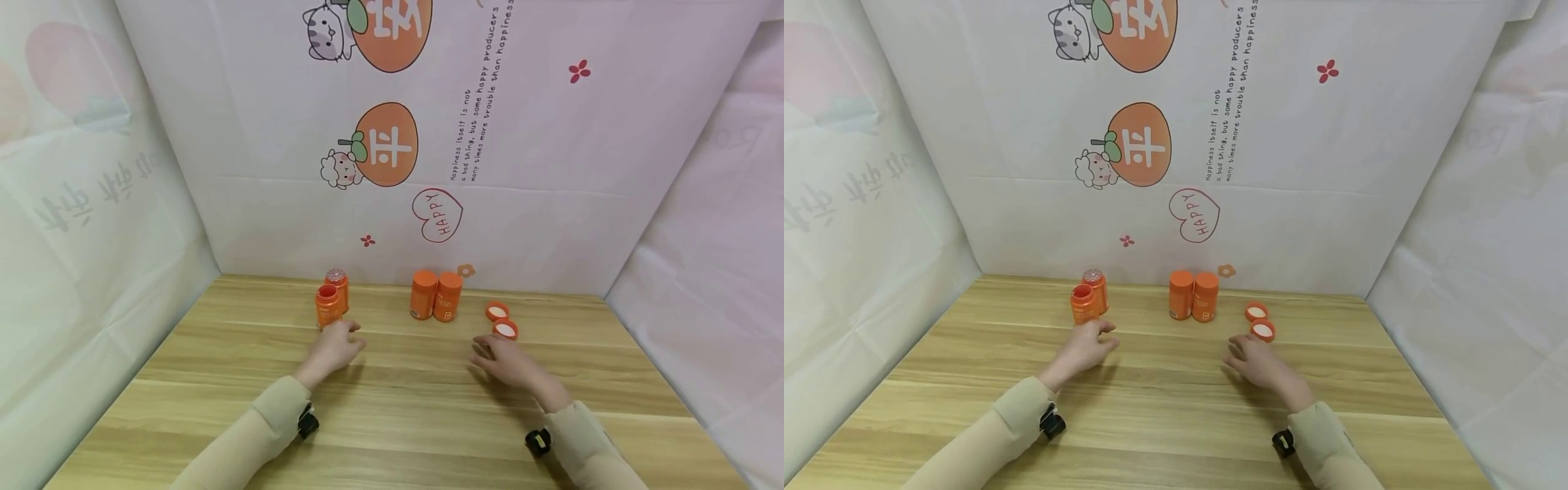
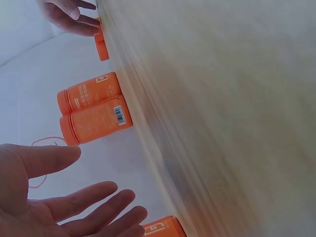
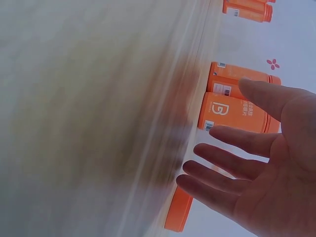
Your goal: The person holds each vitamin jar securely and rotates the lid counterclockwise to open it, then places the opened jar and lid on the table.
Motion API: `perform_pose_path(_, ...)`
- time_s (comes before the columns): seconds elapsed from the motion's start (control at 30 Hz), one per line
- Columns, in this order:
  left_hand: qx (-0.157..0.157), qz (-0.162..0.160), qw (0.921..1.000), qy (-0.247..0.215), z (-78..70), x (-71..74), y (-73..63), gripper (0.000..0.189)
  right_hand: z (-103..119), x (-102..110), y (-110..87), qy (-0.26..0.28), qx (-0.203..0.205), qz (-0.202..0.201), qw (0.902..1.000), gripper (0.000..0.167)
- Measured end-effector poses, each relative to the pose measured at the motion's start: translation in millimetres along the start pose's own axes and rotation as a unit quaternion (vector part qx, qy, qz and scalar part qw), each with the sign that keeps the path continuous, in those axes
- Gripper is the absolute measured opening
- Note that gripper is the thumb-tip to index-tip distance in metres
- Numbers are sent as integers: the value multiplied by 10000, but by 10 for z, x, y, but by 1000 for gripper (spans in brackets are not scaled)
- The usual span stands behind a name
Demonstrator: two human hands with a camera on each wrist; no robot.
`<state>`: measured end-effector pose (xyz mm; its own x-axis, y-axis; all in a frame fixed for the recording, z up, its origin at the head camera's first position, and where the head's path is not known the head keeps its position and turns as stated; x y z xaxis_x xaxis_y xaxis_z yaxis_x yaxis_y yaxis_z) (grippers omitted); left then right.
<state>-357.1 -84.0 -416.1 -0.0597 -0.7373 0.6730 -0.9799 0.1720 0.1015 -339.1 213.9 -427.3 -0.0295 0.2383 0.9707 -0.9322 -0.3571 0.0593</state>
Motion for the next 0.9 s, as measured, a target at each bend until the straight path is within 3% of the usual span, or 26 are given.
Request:
perform_pose_path(0.4,-311,370,9986,-196,-152,-223,146,44,32,28,86,30,121,-235,9996,45)
perform_pose_path(0.9,-100,453,9983,-359,-210,-392,325,49,49,-9,188,296,-19,-212,9993,45)
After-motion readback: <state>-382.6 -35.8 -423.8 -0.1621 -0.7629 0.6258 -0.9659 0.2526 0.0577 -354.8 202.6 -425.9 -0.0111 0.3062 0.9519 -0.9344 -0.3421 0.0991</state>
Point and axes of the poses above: each hand's wrist, its own y-axis towards the middle knuckle, its own x-axis out of the back of the hand, z = x × y, the point moved 10 cm from there along y, towards the middle knuckle, and after that the axes turned 10 degrees about -y, right-handed, at the moved point
